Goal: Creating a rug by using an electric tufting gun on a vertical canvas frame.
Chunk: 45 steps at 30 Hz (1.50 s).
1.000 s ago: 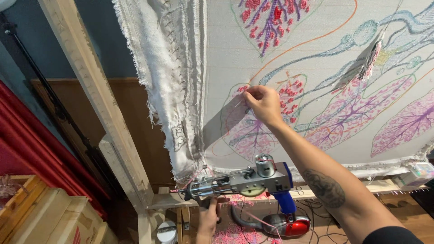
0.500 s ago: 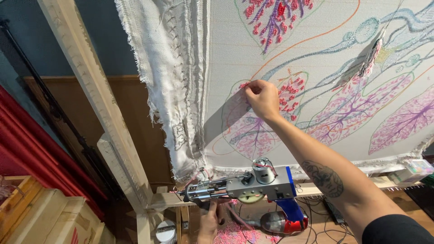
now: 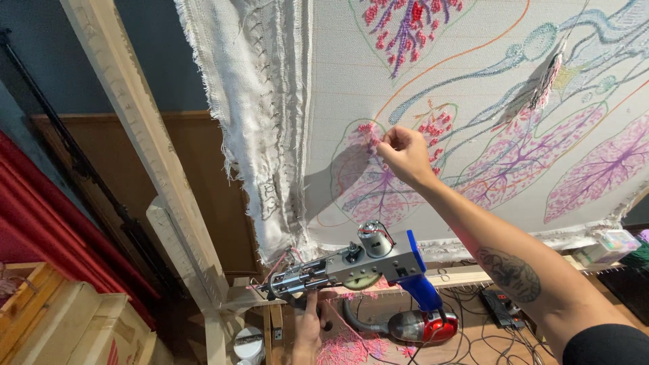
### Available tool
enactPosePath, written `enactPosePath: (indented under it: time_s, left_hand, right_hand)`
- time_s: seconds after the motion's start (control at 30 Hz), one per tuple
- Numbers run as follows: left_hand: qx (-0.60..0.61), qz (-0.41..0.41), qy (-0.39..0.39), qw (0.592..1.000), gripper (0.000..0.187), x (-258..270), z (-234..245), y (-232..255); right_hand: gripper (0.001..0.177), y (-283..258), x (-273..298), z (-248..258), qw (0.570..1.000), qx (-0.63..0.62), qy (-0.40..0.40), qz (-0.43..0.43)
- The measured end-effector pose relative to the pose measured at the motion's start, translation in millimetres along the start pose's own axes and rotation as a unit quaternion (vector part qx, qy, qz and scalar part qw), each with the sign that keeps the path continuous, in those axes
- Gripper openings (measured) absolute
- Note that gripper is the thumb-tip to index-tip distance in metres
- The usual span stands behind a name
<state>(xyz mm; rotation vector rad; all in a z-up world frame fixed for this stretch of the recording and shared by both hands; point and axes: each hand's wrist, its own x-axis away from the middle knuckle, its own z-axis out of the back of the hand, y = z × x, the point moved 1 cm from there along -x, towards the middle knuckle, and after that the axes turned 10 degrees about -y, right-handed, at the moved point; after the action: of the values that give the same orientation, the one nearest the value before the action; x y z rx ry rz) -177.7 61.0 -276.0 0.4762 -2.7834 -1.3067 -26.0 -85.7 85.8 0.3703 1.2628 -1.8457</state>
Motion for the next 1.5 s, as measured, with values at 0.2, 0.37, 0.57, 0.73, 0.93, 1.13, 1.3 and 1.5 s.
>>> enactPosePath:
  time_s: [0.2,0.37,0.57,0.73,0.93,1.13,1.3,1.5]
  left_hand:
    - [0.026,0.001,0.022,0.999,0.023,3.9,-12.4,15.2]
    - [0.029,0.016,0.025,0.999,0.036,6.5,-18.8,26.6]
    - [0.015,0.015,0.011,1.0,0.043,6.9,-19.2,29.1]
    - [0.044,0.029,0.001,0.999,0.045,-0.1,-8.1,17.5]
    - [0.026,0.037,-0.005,0.999,0.048,2.0,-4.8,19.0]
    - [0.008,0.021,0.005,1.0,0.045,-0.1,-0.5,11.6]
    - [-0.028,-0.016,0.019,0.999,0.05,3.4,0.0,15.5]
    - [0.007,0.019,-0.018,1.0,0.05,-1.0,8.3,5.8]
  right_hand:
    - [0.008,-10.5,1.1,-6.3,1.0,-0.013,-0.005,-0.003]
    - [0.015,-9.2,-15.0,-15.4,0.994,0.09,0.047,-0.035]
    - [0.006,-1.4,-17.3,-22.9,0.992,0.071,0.032,-0.099]
    - [0.009,0.0,-0.5,-22.3,0.993,0.069,-0.001,-0.1]
    - [0.003,3.4,6.5,-15.3,0.99,0.062,-0.073,-0.103]
    - [0.017,-16.2,-5.1,-16.9,0.986,0.16,0.003,-0.052]
    - [0.008,1.1,-17.0,-26.3,0.963,0.266,0.021,-0.036]
    - [0.01,5.9,5.2,-21.6,0.947,0.05,-0.289,-0.133]
